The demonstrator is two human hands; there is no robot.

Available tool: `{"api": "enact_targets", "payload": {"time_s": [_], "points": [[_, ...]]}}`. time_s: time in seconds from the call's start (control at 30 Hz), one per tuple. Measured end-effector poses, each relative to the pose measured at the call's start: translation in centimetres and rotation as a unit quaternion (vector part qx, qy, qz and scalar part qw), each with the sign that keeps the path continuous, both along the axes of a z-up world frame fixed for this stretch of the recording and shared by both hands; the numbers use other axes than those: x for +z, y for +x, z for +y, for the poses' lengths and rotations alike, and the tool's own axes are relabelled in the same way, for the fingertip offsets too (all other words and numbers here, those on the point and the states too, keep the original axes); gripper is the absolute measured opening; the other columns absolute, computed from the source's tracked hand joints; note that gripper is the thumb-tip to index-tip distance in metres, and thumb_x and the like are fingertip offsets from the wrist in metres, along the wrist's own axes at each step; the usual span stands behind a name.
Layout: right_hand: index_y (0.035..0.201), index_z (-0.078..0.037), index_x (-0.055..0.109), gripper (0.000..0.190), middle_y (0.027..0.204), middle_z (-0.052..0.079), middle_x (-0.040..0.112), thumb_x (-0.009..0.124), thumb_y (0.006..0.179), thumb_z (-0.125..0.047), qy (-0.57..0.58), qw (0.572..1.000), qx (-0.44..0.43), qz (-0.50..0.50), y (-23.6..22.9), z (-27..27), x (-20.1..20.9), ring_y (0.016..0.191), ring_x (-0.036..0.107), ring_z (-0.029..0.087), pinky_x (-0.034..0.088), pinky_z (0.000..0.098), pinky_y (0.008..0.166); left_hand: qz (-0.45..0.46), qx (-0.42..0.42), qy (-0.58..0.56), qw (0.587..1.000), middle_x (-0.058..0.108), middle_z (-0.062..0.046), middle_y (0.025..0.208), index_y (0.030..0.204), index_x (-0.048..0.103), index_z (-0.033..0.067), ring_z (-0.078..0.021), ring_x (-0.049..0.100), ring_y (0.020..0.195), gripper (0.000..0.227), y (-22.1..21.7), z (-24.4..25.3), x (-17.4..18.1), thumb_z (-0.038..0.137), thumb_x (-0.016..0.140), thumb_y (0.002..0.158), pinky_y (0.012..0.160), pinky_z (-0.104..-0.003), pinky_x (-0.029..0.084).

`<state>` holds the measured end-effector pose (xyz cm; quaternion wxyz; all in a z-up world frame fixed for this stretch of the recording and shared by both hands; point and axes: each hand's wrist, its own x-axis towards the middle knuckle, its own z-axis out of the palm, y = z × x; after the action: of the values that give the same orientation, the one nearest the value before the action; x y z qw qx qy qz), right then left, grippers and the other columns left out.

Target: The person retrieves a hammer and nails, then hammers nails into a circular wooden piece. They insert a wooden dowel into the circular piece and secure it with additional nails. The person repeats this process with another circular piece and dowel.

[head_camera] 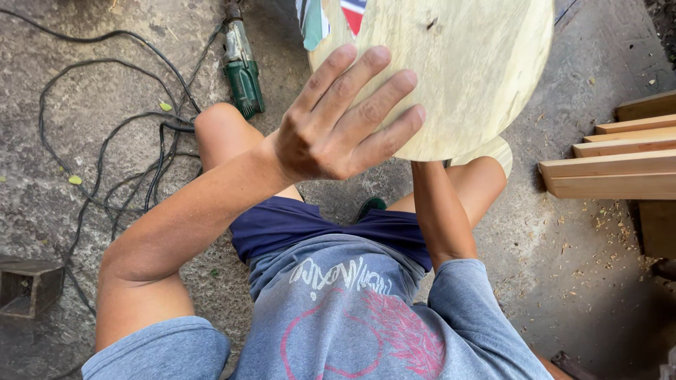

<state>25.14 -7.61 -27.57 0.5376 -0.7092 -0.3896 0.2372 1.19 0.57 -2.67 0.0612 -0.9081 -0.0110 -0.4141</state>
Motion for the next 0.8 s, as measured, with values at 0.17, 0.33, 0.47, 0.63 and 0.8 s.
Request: {"api": "enact_targets", "payload": {"time_s": [0.17,0.33,0.47,0.63,0.8], "points": [[0.133,0.000,0.048,0.043,0.117,0.010,0.064,0.079,0.103,-0.004,-0.007,1.000,-0.015,-0.008,0.6,0.1,-0.7,0.100,0.068,0.020,0.061,0.0377,0.089,0.009,-0.013,0.011,1.000,0.064,-0.012,0.150,0.139,0.066,0.0141,-0.0374,0.060,0.137,0.029,0.0,0.2,0.3,0.015,0.062,0.110,0.121,-0.052,0.040],[0.134,-0.001,0.047,0.042,0.116,0.008,0.062,0.077,0.105,-0.003,-0.009,0.999,-0.026,-0.018,1.1,-0.5,-0.7,0.099,0.067,0.018,0.061,0.0362,0.086,0.014,-0.006,0.013,1.000,0.064,-0.011,0.150,0.139,0.066,0.0142,-0.0369,0.060,0.137,0.030,-0.3,0.7,0.5,0.015,0.064,0.109,0.121,-0.050,0.041],[0.135,-0.001,0.045,0.041,0.116,0.007,0.061,0.076,0.107,-0.002,0.004,0.998,-0.055,-0.033,2.9,-3.4,2.2,0.097,0.067,0.017,0.060,0.0350,0.084,0.037,0.001,-0.010,0.999,0.066,-0.010,0.147,0.139,0.068,0.0157,-0.0354,0.062,0.134,0.031,-1.2,0.4,1.1,0.015,0.066,0.108,0.117,-0.047,0.045],[0.136,-0.002,0.043,0.040,0.115,0.005,0.060,0.074,0.110,0.000,0.026,0.994,-0.072,-0.072,5.7,-10.5,15.3,0.096,0.065,0.015,0.060,0.0335,0.082,0.077,0.030,-0.033,0.996,0.066,-0.013,0.141,0.134,0.067,0.0117,-0.0358,0.063,0.131,0.023,-1.8,-0.9,1.8,0.013,0.065,0.111,0.111,-0.049,0.049],[0.130,-0.003,0.049,0.034,0.095,0.007,0.068,0.068,0.105,-0.017,-0.009,0.998,0.054,-0.016,2.8,-17.4,31.8,0.078,0.067,0.014,0.055,0.0272,0.070,0.063,0.062,-0.013,0.996,0.065,-0.016,0.143,0.134,0.068,0.0115,-0.0456,0.061,0.130,0.030,0.0,-0.7,1.5,0.018,0.061,0.106,0.110,-0.056,0.048]]}}
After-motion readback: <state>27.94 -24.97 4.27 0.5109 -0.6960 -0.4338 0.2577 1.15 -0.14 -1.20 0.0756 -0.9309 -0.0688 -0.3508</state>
